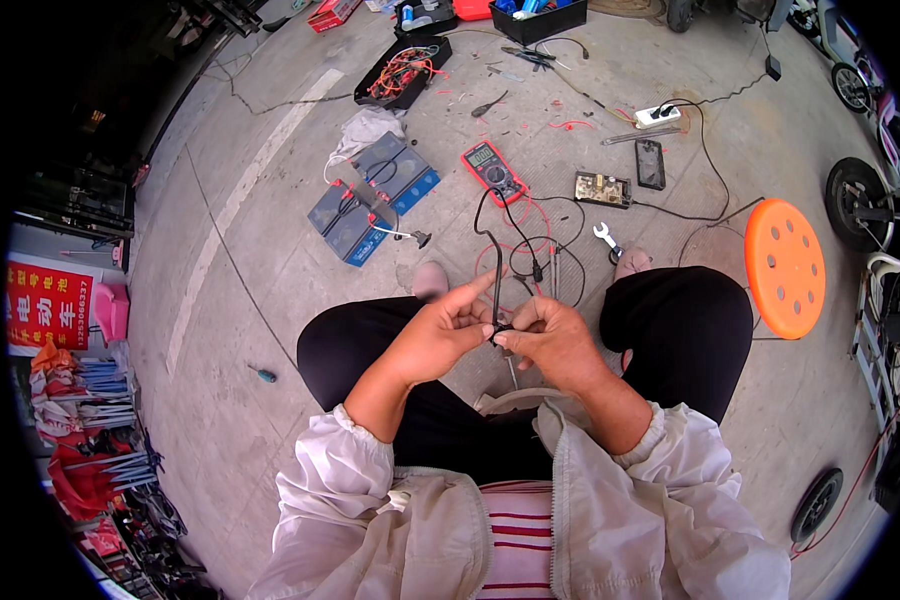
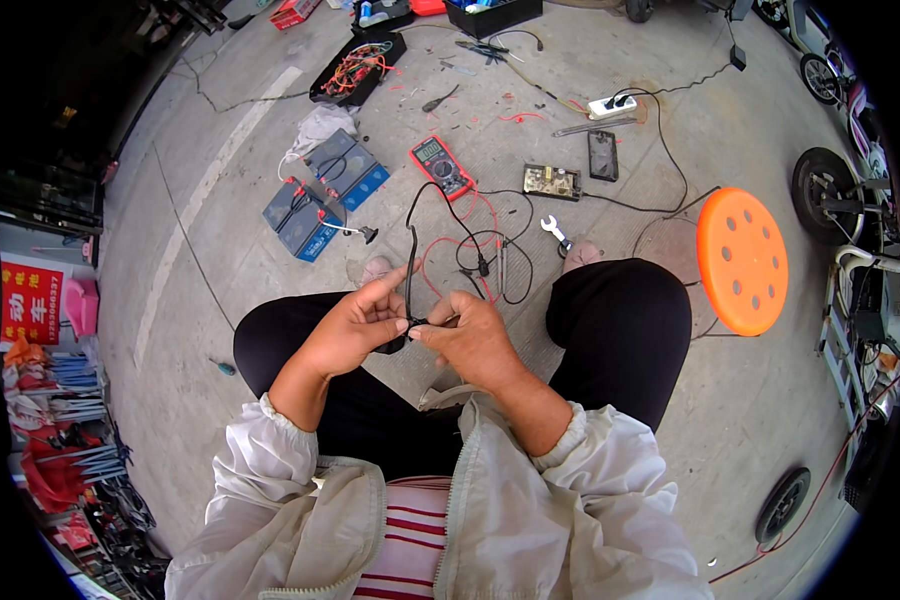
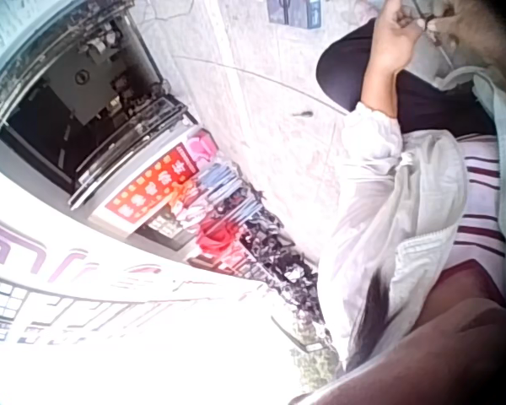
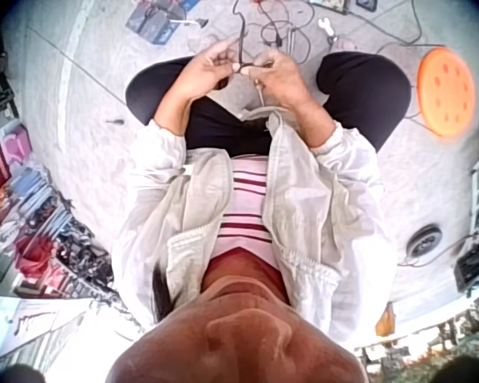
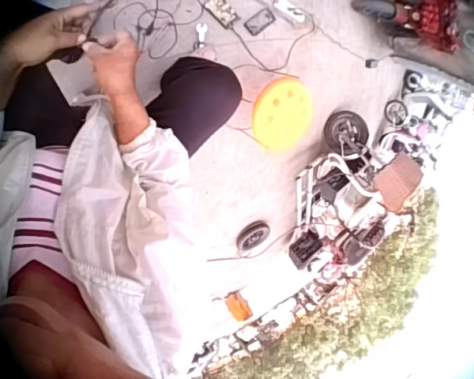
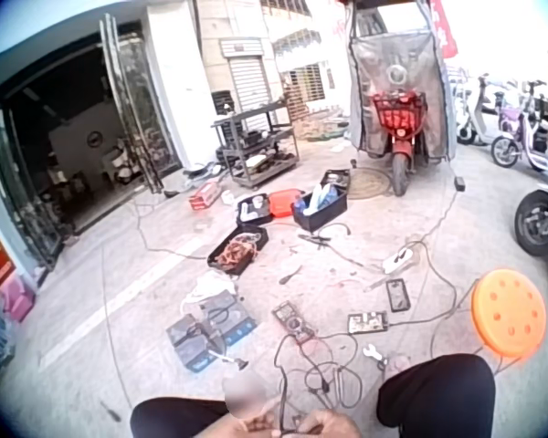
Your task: The person sits on a low stool and works on a black electrical cable, stripping and twisting the wire ends by hand. They repeatedly adjust the cable and appear to be preparing or repairing the connection.
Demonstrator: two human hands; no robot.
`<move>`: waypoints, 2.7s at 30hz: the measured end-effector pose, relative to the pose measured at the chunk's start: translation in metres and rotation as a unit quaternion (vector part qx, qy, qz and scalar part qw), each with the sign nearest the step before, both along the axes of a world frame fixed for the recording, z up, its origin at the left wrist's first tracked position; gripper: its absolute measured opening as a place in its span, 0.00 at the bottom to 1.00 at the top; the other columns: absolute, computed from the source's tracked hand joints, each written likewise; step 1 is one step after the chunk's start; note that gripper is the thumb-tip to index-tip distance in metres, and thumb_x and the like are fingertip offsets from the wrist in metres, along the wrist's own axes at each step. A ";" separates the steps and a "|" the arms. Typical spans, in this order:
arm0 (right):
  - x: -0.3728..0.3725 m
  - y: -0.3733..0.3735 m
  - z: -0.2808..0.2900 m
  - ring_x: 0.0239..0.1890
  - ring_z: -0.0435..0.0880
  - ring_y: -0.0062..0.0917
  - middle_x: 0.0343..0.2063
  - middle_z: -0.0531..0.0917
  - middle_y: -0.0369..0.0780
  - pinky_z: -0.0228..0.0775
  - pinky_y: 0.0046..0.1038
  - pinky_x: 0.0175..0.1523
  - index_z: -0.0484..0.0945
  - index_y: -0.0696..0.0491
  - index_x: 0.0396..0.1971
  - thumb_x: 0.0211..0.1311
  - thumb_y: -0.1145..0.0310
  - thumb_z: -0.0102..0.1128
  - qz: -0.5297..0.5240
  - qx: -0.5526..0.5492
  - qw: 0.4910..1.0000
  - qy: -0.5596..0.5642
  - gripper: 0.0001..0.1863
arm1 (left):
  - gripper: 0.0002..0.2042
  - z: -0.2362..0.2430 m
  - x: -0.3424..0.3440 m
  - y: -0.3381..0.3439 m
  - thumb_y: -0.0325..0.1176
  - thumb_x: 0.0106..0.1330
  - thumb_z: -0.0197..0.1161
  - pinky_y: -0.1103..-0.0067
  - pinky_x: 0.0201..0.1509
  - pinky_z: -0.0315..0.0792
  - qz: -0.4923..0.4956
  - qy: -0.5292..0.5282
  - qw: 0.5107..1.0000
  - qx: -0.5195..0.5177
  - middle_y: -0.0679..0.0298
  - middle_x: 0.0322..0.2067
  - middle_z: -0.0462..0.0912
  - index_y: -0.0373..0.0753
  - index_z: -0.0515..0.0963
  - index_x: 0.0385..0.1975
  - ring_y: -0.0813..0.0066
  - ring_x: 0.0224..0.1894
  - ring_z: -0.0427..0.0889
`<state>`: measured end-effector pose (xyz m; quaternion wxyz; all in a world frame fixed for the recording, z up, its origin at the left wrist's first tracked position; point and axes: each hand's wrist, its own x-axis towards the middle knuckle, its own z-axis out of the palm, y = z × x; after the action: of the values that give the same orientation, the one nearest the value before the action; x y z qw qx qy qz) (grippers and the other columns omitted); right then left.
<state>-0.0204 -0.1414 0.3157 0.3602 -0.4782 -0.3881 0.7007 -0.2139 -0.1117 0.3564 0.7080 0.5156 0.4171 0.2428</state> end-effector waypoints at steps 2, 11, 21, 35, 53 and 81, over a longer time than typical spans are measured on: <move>0.002 0.000 -0.002 0.26 0.80 0.18 0.26 0.80 0.35 0.73 0.19 0.25 0.73 0.55 0.31 0.57 0.73 0.68 -0.009 0.011 1.000 -0.001 0.10 | 0.34 0.003 0.000 0.001 0.17 0.63 0.55 0.88 0.40 0.63 0.000 -0.007 1.000 -0.005 0.73 0.29 0.68 0.43 0.56 0.70 0.87 0.33 0.67; 0.005 0.005 0.020 0.25 0.76 0.16 0.31 0.77 0.36 0.74 0.19 0.26 0.72 0.62 0.51 0.62 0.66 0.63 0.036 -0.106 0.985 0.129 0.21 | 0.34 0.005 -0.002 0.001 0.18 0.64 0.54 0.86 0.44 0.67 0.015 -0.023 1.000 -0.013 0.72 0.30 0.68 0.44 0.55 0.71 0.85 0.35 0.70; 0.005 0.007 0.009 0.20 0.75 0.13 0.20 0.75 0.31 0.68 0.17 0.20 0.75 0.58 0.38 0.61 0.68 0.64 0.045 -0.069 0.991 0.109 0.11 | 0.35 0.007 -0.005 0.000 0.18 0.63 0.54 0.84 0.47 0.69 0.033 0.006 0.999 -0.008 0.69 0.33 0.70 0.45 0.53 0.72 0.83 0.36 0.72; 0.001 0.001 0.012 0.19 0.72 0.11 0.24 0.81 0.33 0.64 0.15 0.22 0.81 0.58 0.34 0.61 0.69 0.65 0.008 0.011 1.000 0.015 0.08 | 0.43 -0.003 0.003 -0.006 0.14 0.57 0.57 0.88 0.41 0.68 0.085 0.042 0.995 0.014 0.70 0.34 0.74 0.49 0.48 0.73 0.88 0.35 0.72; 0.001 -0.006 0.025 0.22 0.71 0.13 0.30 0.77 0.34 0.64 0.18 0.27 0.80 0.55 0.38 0.53 0.73 0.69 0.009 0.307 0.940 -0.147 0.12 | 0.37 -0.004 -0.002 0.000 0.19 0.64 0.58 0.80 0.44 0.74 0.114 -0.068 0.987 -0.093 0.67 0.31 0.76 0.48 0.49 0.72 0.81 0.35 0.78; -0.001 -0.002 0.007 0.22 0.76 0.12 0.24 0.81 0.34 0.69 0.16 0.24 0.80 0.61 0.36 0.60 0.71 0.64 0.026 0.029 0.998 -0.047 0.09 | 0.35 -0.005 -0.001 -0.004 0.18 0.65 0.55 0.85 0.44 0.69 0.013 -0.016 1.000 -0.020 0.70 0.33 0.72 0.44 0.51 0.72 0.85 0.36 0.71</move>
<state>-0.0217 -0.1431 0.3225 0.3365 -0.4897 -0.4370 0.6753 -0.2149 -0.1159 0.3512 0.7211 0.4923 0.4174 0.2519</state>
